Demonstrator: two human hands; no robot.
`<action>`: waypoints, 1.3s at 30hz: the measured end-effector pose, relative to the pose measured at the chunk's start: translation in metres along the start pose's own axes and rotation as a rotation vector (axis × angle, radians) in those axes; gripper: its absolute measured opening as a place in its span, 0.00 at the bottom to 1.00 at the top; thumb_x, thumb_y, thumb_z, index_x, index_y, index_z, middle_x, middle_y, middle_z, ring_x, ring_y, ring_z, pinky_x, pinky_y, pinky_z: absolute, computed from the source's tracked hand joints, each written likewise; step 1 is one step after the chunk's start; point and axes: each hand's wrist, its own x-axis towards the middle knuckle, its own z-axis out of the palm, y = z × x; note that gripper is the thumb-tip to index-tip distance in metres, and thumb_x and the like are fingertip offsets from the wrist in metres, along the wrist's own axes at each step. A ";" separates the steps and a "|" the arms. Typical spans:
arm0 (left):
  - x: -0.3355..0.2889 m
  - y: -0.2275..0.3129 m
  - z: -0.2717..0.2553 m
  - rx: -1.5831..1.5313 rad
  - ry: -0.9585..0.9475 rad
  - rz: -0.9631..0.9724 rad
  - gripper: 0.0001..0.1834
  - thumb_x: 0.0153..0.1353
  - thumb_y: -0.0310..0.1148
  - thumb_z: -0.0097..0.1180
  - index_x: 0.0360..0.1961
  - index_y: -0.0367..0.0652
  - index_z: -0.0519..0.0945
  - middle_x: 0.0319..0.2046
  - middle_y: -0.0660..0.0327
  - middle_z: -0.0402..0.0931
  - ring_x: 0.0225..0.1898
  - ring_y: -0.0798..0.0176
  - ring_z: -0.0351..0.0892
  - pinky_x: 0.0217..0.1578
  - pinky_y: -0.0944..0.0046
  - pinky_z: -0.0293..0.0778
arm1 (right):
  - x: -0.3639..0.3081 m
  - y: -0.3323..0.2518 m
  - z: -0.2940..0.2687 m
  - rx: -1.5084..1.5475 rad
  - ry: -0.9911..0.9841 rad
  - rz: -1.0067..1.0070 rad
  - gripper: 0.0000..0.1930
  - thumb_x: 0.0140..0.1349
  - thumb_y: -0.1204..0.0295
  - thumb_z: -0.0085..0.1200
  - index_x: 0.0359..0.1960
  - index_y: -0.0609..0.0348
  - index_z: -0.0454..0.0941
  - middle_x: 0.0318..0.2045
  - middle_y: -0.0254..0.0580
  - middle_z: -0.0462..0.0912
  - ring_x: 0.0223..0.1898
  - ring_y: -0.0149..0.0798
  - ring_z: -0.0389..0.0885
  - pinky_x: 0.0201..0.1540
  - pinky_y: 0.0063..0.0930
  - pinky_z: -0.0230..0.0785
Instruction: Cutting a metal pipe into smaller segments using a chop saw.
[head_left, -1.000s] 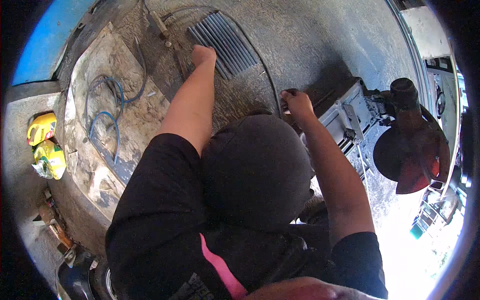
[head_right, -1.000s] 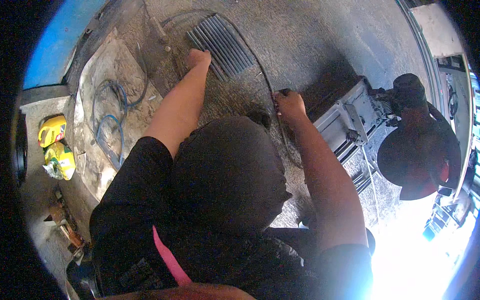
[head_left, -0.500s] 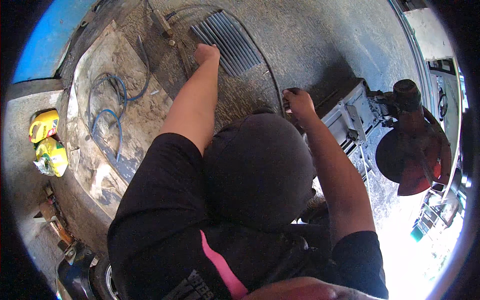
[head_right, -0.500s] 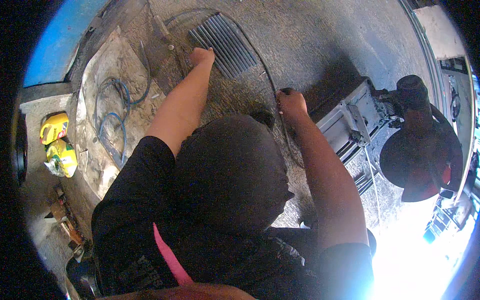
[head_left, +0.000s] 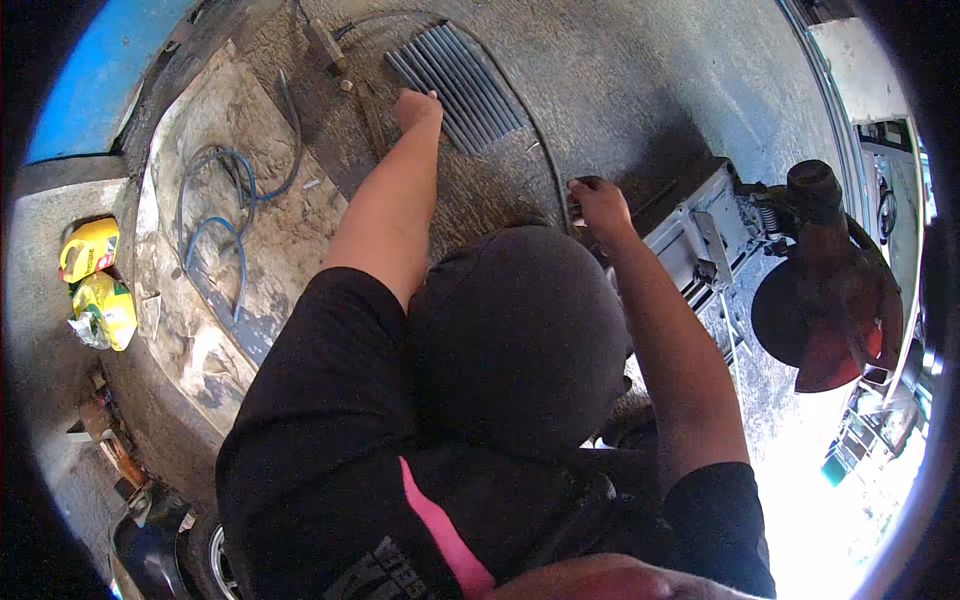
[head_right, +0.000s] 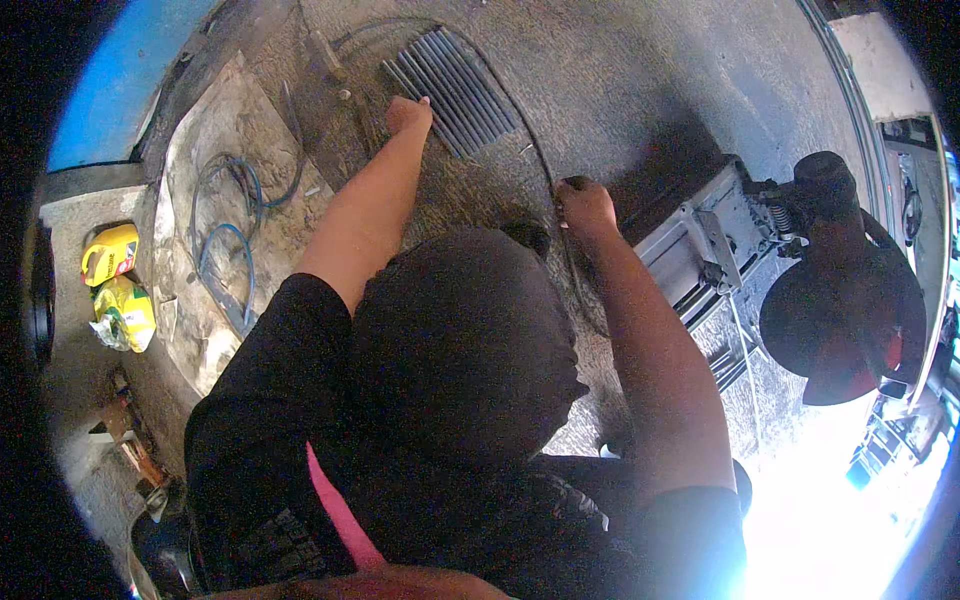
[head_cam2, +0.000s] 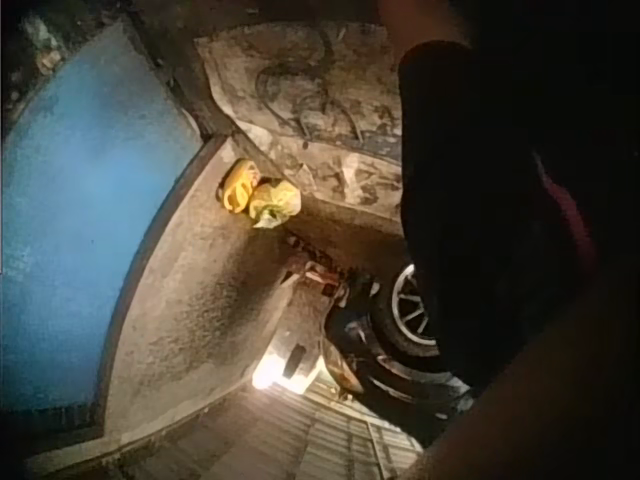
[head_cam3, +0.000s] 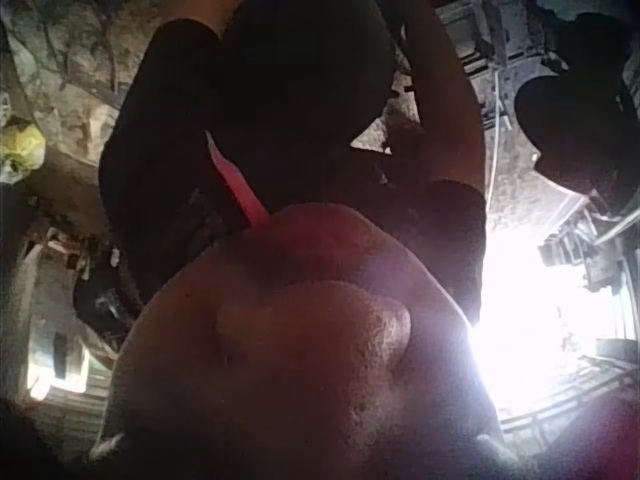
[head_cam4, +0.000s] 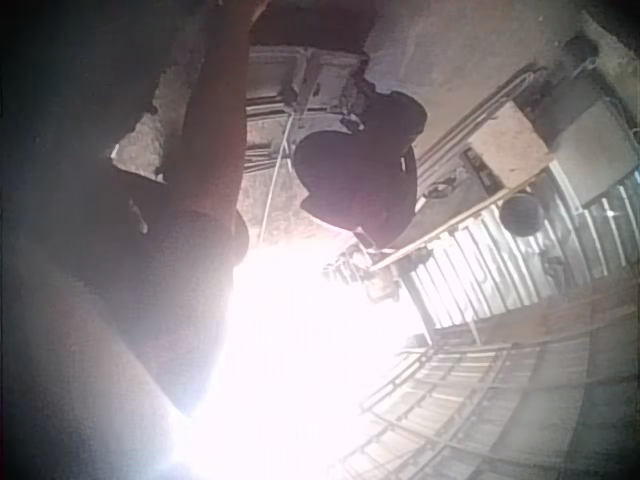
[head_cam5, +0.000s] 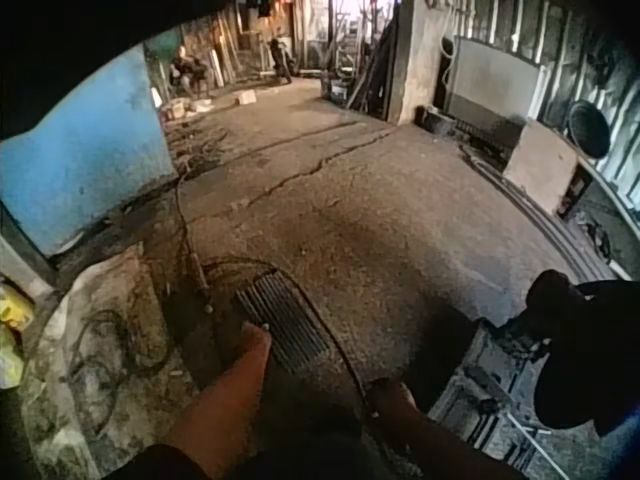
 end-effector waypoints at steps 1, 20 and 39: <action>0.000 0.000 0.001 0.003 0.011 0.021 0.22 0.61 0.42 0.60 0.46 0.35 0.74 0.45 0.44 0.78 0.48 0.44 0.79 0.44 0.47 0.80 | -0.003 -0.002 0.000 0.063 0.044 -0.023 0.18 0.64 0.59 0.52 0.36 0.65 0.81 0.25 0.44 0.83 0.23 0.39 0.81 0.30 0.34 0.76; 0.027 -0.023 0.014 0.077 0.034 0.122 0.18 0.61 0.36 0.57 0.45 0.33 0.76 0.44 0.42 0.78 0.47 0.43 0.79 0.47 0.50 0.79 | 0.007 0.013 0.001 -0.013 0.016 0.067 0.19 0.63 0.59 0.53 0.36 0.68 0.80 0.26 0.46 0.83 0.24 0.39 0.81 0.30 0.34 0.75; 0.060 -0.038 0.023 -0.061 -0.052 0.140 0.22 0.60 0.40 0.60 0.48 0.33 0.75 0.47 0.44 0.76 0.50 0.43 0.77 0.49 0.48 0.76 | 0.002 0.000 0.000 0.051 -0.017 0.105 0.17 0.63 0.61 0.54 0.43 0.65 0.79 0.33 0.43 0.82 0.31 0.37 0.80 0.34 0.35 0.75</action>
